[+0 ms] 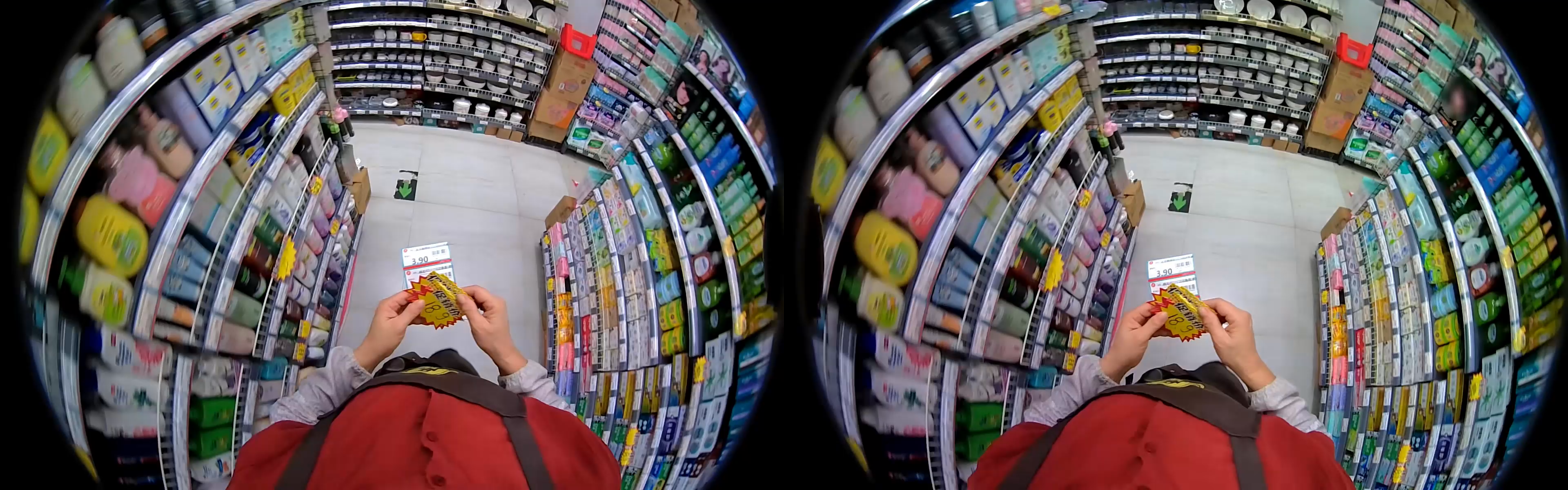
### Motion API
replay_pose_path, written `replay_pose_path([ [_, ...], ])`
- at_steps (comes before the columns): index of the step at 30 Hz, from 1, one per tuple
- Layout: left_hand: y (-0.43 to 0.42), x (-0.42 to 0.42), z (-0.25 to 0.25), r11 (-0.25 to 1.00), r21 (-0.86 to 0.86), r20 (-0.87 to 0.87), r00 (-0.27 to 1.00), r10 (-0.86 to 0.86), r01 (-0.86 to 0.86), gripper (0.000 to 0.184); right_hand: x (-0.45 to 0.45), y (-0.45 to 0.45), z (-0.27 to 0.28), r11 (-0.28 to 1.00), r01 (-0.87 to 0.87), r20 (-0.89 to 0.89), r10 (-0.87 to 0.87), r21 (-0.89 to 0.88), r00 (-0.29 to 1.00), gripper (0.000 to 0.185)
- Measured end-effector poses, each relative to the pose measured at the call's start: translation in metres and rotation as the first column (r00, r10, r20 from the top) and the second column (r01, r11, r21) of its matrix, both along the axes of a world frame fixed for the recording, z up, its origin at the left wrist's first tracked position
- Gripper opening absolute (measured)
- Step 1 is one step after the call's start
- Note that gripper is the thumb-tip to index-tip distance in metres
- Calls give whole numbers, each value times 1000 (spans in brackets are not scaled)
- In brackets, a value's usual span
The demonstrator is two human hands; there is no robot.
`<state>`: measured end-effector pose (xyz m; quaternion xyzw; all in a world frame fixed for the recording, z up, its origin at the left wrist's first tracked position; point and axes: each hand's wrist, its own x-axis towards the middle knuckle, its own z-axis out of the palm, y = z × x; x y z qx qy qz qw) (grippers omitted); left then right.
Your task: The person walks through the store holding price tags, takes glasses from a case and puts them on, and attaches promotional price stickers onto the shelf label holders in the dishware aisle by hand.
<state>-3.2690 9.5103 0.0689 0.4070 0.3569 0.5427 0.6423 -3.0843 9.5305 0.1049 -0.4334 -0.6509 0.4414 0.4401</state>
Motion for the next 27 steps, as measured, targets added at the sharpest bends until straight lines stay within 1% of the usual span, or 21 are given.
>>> replay_pose_path([
  [1, 26, 2, 1, 1000, 10, 6, 1000, -21, 21, 25, 2, 24, 0, 999, 18, -37, -20, -50, 999, 19],
  [2, 51, 4, -1, 1000, 1, 4, 1000, -26, 26, 25, 2, 48, -4, 998, 31, -87, -36, -59, 996, 17],
  [4, 108, 8, -6, 998, 16, 8, 998, -57, 57, 25, 5, 103, -12, 997, 53, -80, -57, -49, 995, 17],
  [6, 166, 17, -16, 1000, 6, 11, 1000, -28, 28, 25, 11, 156, -21, 996, 70, -68, -74, -51, 995, 16],
  [7, 194, 21, -21, 1000, 2, 10, 1000, 1, -1, 25, 14, 186, -25, 997, 82, -35, -82, -4, 996, 16],
  [9, 250, 28, -19, 1000, -4, 5, 1000, -5, 5, 24, 18, 248, -26, 989, 100, 23, -103, 105, 994, 15],
  [10, 279, 32, -16, 1000, 6, -10, 1000, 0, 0, 24, 19, 276, -19, 993, 100, -23, -99, 65, 995, 14],
  [11, 310, 37, -10, 1000, 24, -27, 1000, 8, -8, 25, 24, 306, -13, 994, 91, -29, -89, 68, 996, 14],
  [12, 336, 41, -4, 1000, 29, -1, 1000, 12, -12, 25, 26, 334, -10, 997, 68, -49, -67, 34, 997, 15],
  [13, 363, 41, -1, 999, 29, -10, 1000, 20, -20, 25, 28, 363, -5, 999, 46, -70, -46, -1, 997, 15],
  [14, 389, 41, 1, 999, 31, -10, 999, 40, -39, 25, 30, 390, 2, 997, 3, -77, -9, -73, 997, 15],
  [15, 410, 43, 1, 998, 24, -3, 998, 59, -59, 24, 30, 416, 2, 996, -4, -76, -2, -84, 997, 15],
  [17, 454, 41, 2, 996, 3, 1, 996, 88, -88, 23, 28, 470, -1, 983, -7, 173, -25, 184, 985, 16],
  [18, 474, 41, 1, 994, -8, 16, 994, 109, -109, 23, 24, 492, -4, 963, 19, 157, -63, 270, 986, 17],
  [19, 496, 41, -2, 991, -17, 29, 991, 130, -129, 22, 22, 517, -8, 965, 8, 165, -53, 262, 985, 17],
  [21, 543, 41, -7, 990, -24, 36, 990, 136, -135, 22, 20, 566, -15, 957, 19, 49, -34, 291, 998, 15],
  [22, 568, 41, -9, 991, -6, 35, 990, 135, -134, 22, 20, 591, -17, 957, 14, 54, -31, 288, 998, 15],
  [23, 594, 39, -12, 991, 14, 33, 991, 130, -130, 22, 20, 616, -20, 998, -57, -98, 61, 42, 993, 15],
  [24, 619, 36, -17, 994, 16, 14, 994, 104, -104, 23, 20, 637, -24, 967, -160, -264, 104, -200, 959, 16],
  [25, 646, 33, -21, 995, 10, 18, 995, 99, -100, 23, 20, 662, -29, 966, -155, -260, 99, -206, 960, 16],
  [27, 701, 27, -22, 999, 20, 66, 997, 25, -27, 23, 18, 715, -33, 969, -183, -263, 135, -168, 955, 16],
])
